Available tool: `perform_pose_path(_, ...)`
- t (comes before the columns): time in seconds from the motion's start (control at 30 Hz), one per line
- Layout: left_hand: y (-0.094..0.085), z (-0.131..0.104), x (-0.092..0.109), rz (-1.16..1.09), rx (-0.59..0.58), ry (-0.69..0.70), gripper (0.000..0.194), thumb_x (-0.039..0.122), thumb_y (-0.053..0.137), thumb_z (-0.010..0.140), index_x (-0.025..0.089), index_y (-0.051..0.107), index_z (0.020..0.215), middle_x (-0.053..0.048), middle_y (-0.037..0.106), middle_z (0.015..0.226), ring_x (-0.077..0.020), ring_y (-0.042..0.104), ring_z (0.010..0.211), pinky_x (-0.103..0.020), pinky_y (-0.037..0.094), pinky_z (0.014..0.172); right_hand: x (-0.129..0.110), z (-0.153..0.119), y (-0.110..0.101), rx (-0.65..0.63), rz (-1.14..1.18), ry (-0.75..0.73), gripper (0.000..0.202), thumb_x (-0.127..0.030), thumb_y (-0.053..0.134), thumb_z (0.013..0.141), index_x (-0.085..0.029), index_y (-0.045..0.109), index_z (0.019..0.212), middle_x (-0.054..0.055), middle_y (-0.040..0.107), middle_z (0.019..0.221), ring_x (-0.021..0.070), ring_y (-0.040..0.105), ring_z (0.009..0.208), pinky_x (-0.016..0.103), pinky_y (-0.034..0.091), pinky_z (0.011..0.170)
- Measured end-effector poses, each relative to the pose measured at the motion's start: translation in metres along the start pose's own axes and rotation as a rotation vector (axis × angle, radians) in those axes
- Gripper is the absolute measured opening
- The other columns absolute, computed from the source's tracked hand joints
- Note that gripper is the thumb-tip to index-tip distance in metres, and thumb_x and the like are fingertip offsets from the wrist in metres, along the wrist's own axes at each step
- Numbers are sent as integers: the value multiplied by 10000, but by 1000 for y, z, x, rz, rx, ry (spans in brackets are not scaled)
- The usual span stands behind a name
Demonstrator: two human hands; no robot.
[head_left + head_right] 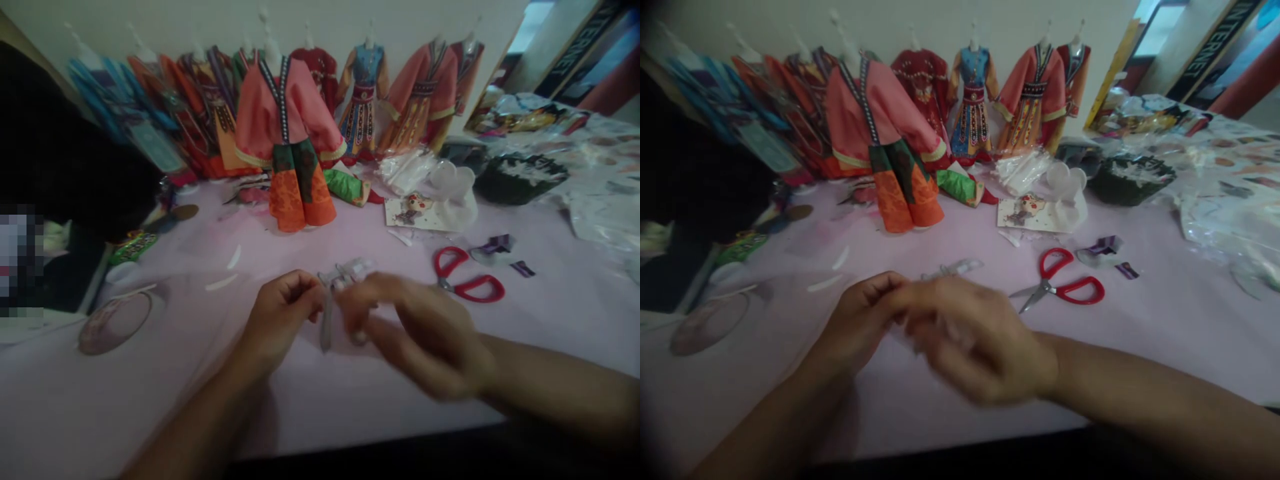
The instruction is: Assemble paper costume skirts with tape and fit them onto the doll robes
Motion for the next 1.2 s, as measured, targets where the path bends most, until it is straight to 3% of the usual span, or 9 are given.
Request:
perform_pose_path(0.17,0,0,0,-71,7,14,174,307,726,803,155,670,740,33,633,636,-71,559,586,-195,441,584,69,9,15,42,180,359,102,-261,582,970,-175,596,1024,20,652,827,118,612,713,238,502,621)
perform_pose_path(0.3,0,1,-2,-56,-2,27,185,328,707,845,152,676,800,17,686,693,-78,609,624,-200,471,621,92,1,34,-17,351,515,100,-246,630,924,-166,584,964,-9,628,751,67,533,541,188,418,469)
perform_pose_path(0.43,1,0,0,-23,-20,81,144,300,687,870,169,634,837,37,689,702,-76,634,637,-192,493,634,94,-1,41,-40,462,567,125,-280,629,934,-177,560,940,-35,622,675,58,522,429,178,398,394)
perform_pose_path(0.57,5,-1,6,31,-37,123,131,257,681,858,184,580,820,63,657,658,-75,634,617,-186,512,624,92,-1,46,-51,539,574,178,-321,652,929,-175,550,919,-15,677,720,54,533,409,172,404,369)
perform_pose_path(0.77,8,-2,4,61,-75,105,151,323,619,905,187,577,854,32,695,700,-92,656,641,-202,536,640,93,-1,48,-69,604,552,164,-323,592,964,-192,533,884,-73,576,562,76,526,359,188,426,366)
perform_pose_path(0.9,9,-2,3,103,-76,101,233,406,613,910,185,591,841,25,675,696,-103,645,633,-218,533,623,92,-2,47,-86,592,540,130,-284,577,969,-186,542,892,-62,587,570,75,534,380,182,412,374)
perform_pose_path(1.2,8,-1,0,311,-69,97,228,397,615,894,197,583,789,24,627,670,-123,606,624,-251,509,614,86,-2,44,-99,478,552,101,-258,567,941,-170,565,891,-40,601,633,49,496,439,178,373,415)
Point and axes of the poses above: each hand's wrist, its own z-axis towards the middle knuckle, its own y-axis out of the palm, x = y × z, the point moved 8 cm from there along z, towards the middle knuckle
